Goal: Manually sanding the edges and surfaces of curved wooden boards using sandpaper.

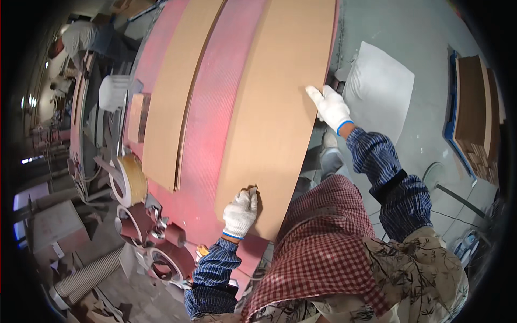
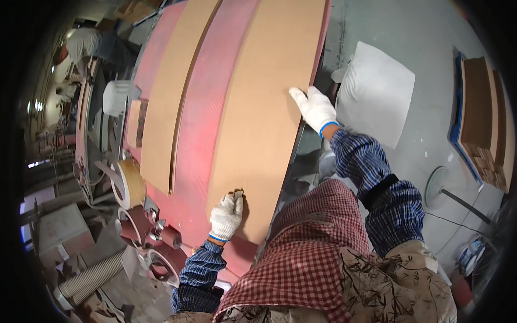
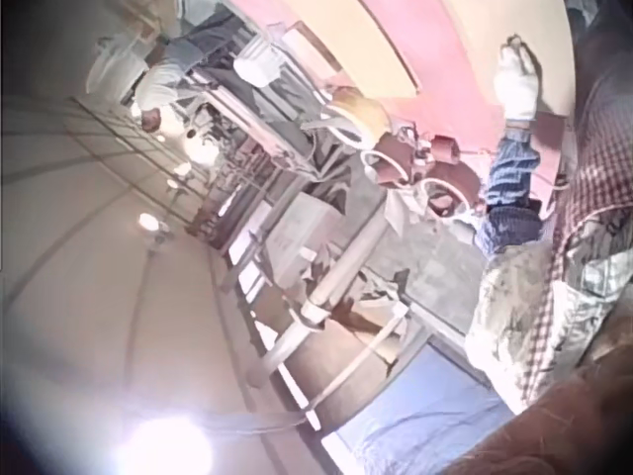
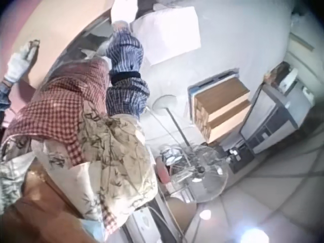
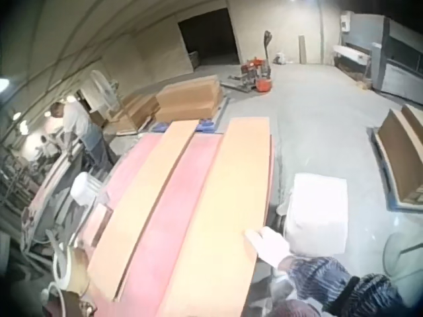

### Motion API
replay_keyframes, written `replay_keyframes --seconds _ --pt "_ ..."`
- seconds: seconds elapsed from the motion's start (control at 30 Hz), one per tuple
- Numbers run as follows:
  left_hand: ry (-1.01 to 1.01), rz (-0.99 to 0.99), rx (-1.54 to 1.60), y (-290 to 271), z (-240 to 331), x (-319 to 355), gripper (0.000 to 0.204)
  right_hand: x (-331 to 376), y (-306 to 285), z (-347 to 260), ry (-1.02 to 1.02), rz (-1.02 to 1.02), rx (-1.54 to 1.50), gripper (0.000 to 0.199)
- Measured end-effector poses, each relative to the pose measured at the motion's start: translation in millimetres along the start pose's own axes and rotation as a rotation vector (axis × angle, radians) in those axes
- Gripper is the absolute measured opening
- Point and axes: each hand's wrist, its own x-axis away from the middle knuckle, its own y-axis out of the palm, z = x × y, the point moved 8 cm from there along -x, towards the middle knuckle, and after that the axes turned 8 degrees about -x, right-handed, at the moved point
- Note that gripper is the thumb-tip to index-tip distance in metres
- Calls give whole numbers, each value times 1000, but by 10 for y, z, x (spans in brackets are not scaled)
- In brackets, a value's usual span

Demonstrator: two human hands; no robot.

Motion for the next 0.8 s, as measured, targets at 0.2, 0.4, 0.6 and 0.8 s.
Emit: replay_keyframes --seconds 0.2,0.4,0.6,0.8 --pt "-35 -115 -66 159 -309 898 21 420 294 228 144 -59 7 65" --pt "-135 -278 -120 313 -605 1645 21 372 243 150 -31 120 138 63" --pt "-205 -179 -23 58 -146 1362 22 326 199 172 -121 207 144 58" --pt "-177 -133 -47 232 -86 1288 24 311 216 167 -113 212 129 59"
